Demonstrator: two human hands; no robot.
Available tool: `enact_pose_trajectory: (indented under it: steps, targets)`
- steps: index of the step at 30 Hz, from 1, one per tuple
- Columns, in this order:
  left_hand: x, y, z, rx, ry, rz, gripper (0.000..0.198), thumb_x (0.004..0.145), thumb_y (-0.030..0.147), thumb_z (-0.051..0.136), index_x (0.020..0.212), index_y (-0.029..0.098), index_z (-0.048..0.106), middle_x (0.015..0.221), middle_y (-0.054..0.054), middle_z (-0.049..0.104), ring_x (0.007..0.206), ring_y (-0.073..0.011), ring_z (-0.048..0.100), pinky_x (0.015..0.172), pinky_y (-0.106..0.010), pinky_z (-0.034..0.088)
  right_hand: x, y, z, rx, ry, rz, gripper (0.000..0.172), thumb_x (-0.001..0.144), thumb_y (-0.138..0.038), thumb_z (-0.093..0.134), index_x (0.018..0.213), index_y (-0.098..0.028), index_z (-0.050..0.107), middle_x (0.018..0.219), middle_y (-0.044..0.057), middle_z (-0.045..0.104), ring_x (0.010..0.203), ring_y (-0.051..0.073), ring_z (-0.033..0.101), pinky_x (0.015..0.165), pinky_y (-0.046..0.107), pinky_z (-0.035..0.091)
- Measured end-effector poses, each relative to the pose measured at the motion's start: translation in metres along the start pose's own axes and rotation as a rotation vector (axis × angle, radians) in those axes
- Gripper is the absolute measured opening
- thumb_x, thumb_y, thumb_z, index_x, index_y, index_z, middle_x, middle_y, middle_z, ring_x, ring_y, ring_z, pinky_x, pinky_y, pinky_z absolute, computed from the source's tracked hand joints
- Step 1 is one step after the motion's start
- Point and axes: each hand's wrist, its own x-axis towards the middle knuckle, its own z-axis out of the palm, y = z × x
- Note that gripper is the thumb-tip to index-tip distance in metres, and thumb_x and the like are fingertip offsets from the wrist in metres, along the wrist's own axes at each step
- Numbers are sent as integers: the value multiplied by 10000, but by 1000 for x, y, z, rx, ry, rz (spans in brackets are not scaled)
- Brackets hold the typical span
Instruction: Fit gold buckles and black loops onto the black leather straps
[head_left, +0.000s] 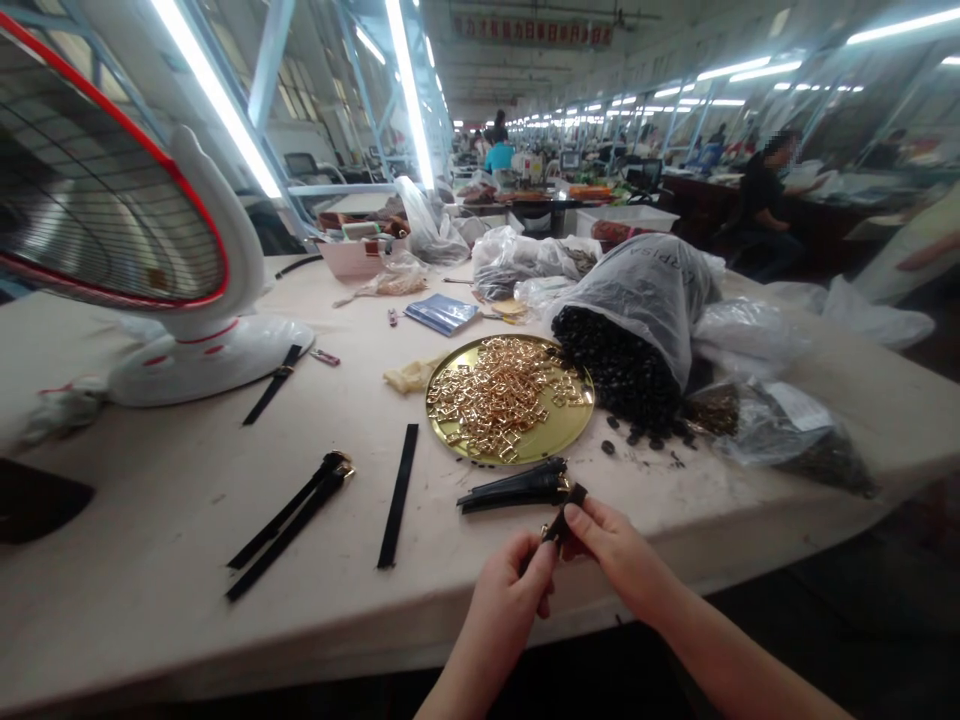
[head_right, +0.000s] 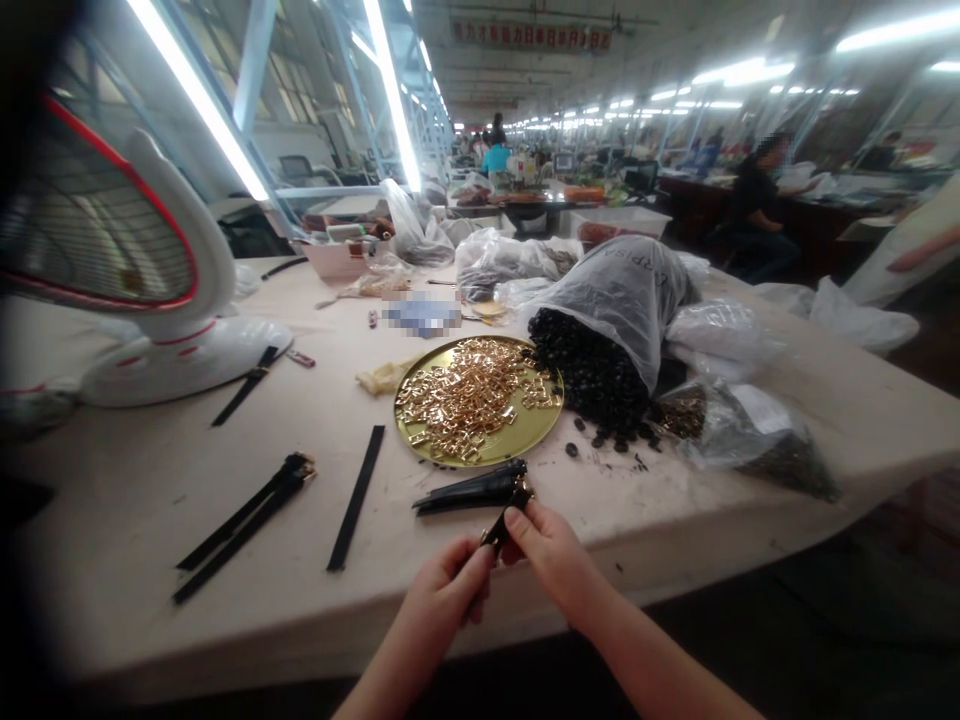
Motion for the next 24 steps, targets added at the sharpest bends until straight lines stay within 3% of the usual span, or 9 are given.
enact_pose_trajectory:
  steps: [5,11,17,24]
  targets:
    - [-3,-8,7,6,12,13,295,776,441,456,648,176,451,444,75,426,336,-48,354,337,-159,274,-5,-6,3,65,22,67,321,764,-467,542,732,-148,556,604,-8,556,556,110,515,561,239,427]
    - [-6,-14,9,-17,18,-5,317,767,464,466,653,168,475,412,79,423,309,-43,328,324,-159,238,-12,-9,2,-79,39,-15,329,757,-464,549,680,-144,561,595,-3,552,580,116,510,563,237,415]
    - [-4,-7,7,-85,-29,-26,291,762,423,492,683,144,519,526,31,524,414,-70,481,406,-171,329,-13,-1,5,-16,1,38,313,761,-441,557,695,-136,566,587,-14,535,561,100,486,552,229,397]
    - [0,-7,8,-20,36,3,294,792,428,443,650,173,472,473,67,435,353,-56,359,363,-177,269,-5,10,4,96,8,62,312,772,-436,552,735,-129,593,614,5,571,574,107,518,570,241,421]
